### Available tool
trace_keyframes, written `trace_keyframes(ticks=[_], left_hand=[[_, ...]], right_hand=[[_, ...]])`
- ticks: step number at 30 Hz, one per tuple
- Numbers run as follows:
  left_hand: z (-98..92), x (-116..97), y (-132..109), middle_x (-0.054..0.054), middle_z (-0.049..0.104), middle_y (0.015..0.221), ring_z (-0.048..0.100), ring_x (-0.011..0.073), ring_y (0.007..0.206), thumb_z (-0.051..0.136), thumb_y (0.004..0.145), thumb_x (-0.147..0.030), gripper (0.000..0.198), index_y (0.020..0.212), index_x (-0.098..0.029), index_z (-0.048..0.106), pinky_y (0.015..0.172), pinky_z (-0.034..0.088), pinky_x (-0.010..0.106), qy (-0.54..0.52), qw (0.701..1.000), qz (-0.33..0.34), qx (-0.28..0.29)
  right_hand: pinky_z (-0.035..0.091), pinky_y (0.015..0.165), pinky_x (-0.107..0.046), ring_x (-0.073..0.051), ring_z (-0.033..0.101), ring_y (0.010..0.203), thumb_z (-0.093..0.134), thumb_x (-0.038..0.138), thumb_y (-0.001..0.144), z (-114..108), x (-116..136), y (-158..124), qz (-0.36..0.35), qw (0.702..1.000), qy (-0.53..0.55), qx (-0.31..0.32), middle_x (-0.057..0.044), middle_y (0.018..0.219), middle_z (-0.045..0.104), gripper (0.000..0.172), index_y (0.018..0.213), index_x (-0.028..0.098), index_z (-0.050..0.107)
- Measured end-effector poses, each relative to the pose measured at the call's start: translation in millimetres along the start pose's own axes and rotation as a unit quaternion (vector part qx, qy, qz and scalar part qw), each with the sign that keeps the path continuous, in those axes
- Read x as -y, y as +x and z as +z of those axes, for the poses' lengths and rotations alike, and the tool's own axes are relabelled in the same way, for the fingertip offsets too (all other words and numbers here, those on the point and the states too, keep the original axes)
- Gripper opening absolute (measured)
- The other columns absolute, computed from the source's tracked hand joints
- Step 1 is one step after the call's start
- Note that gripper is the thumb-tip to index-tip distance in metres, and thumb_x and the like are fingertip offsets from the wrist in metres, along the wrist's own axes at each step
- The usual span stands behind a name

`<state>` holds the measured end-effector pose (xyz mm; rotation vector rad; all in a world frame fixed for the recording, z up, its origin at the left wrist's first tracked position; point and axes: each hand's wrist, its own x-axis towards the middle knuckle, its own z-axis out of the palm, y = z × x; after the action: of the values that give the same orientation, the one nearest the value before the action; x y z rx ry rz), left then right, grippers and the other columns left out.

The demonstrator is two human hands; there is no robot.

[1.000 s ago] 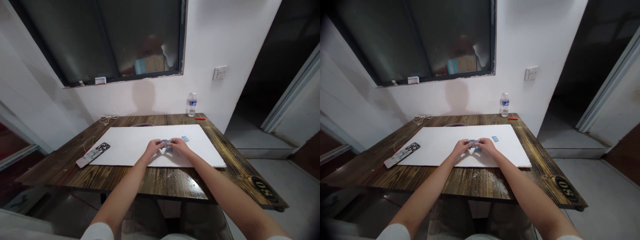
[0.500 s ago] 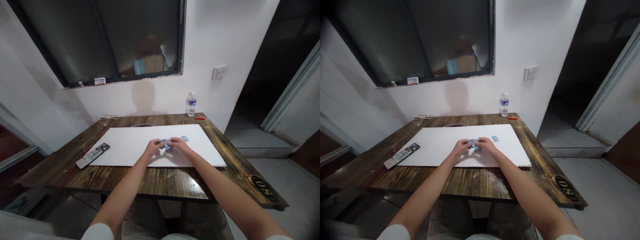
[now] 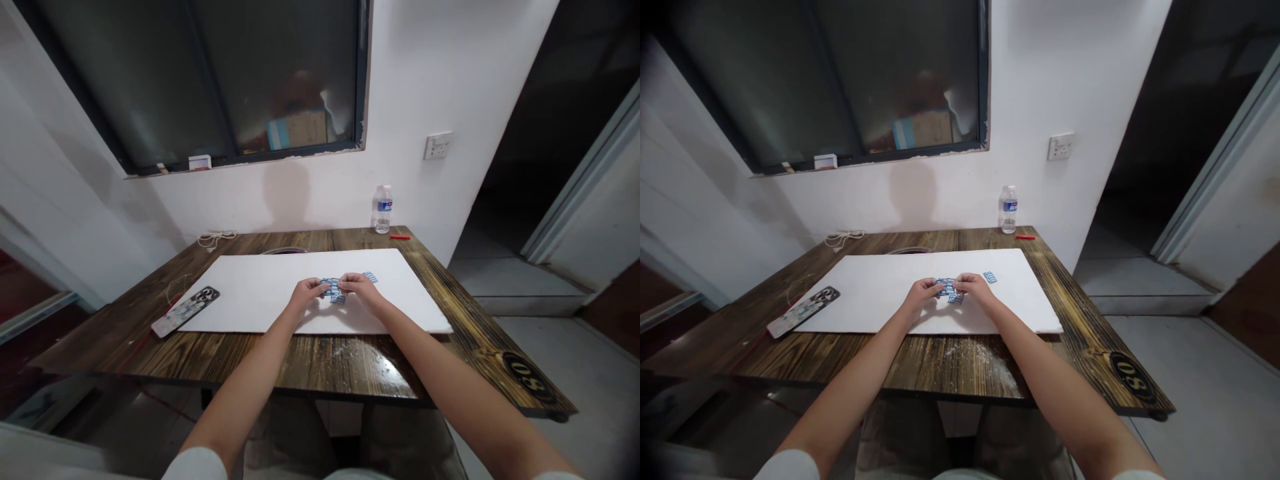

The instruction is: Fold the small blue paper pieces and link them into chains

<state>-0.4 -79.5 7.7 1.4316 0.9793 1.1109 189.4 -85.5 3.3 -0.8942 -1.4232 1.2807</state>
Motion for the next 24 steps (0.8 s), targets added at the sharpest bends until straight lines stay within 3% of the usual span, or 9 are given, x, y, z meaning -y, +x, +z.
trace_keyframes(ticks=[4, 8, 14, 24], left_hand=[[-0.1, 0.8, 1.9, 0.002, 0.061, 0.059, 0.051, 0.0111, 0.056, 0.083, 0.054, -0.046, 0.037, 0.063, -0.014, 0.068, 0.057, 0.04, 0.024, -0.008, 0.998, -0.015, -0.061], [0.2, -0.4, 1.6, 0.002, 0.063, 0.062, 0.052, 0.0108, 0.058, 0.083, 0.054, -0.045, 0.036, 0.065, -0.014, 0.068, 0.059, 0.041, 0.024, -0.03, 0.994, -0.025, -0.106], [2.6, -2.5, 0.9, 0.004, 0.066, 0.065, 0.054, 0.0123, 0.061, 0.084, 0.05, -0.045, 0.036, 0.064, -0.015, 0.069, 0.06, 0.042, 0.025, -0.041, 0.992, -0.034, -0.114], [3.2, -2.1, 0.2, 0.003, 0.064, 0.063, 0.05, 0.0102, 0.057, 0.083, 0.052, -0.045, 0.036, 0.065, -0.014, 0.07, 0.057, 0.04, 0.024, -0.031, 0.994, -0.033, -0.099]], right_hand=[[0.037, 0.059, -0.025, -0.012, 0.047, 0.055, 0.059, 0.039, 0.07, -3.7, 3.3, 0.6, 0.04, 0.978, -0.196, -0.053, 0.003, 0.052, 0.052, 0.023, 0.058, 0.019, 0.056], [0.03, 0.053, -0.025, -0.012, 0.045, 0.051, 0.059, 0.032, 0.071, -8.7, 2.8, -0.8, 0.079, 0.953, -0.286, -0.062, 0.002, 0.048, 0.051, 0.025, 0.051, 0.018, 0.052], [0.029, 0.054, -0.026, -0.014, 0.051, 0.056, 0.06, 0.025, 0.074, -11.1, 5.4, -3.9, 0.104, 0.91, -0.399, -0.048, -0.002, 0.055, 0.058, 0.021, 0.055, 0.015, 0.06], [0.03, 0.058, -0.027, -0.018, 0.057, 0.069, 0.065, 0.031, 0.075, -8.7, 3.2, -6.7, 0.102, 0.855, -0.508, -0.021, -0.009, 0.075, 0.07, 0.018, 0.074, 0.015, 0.072]])
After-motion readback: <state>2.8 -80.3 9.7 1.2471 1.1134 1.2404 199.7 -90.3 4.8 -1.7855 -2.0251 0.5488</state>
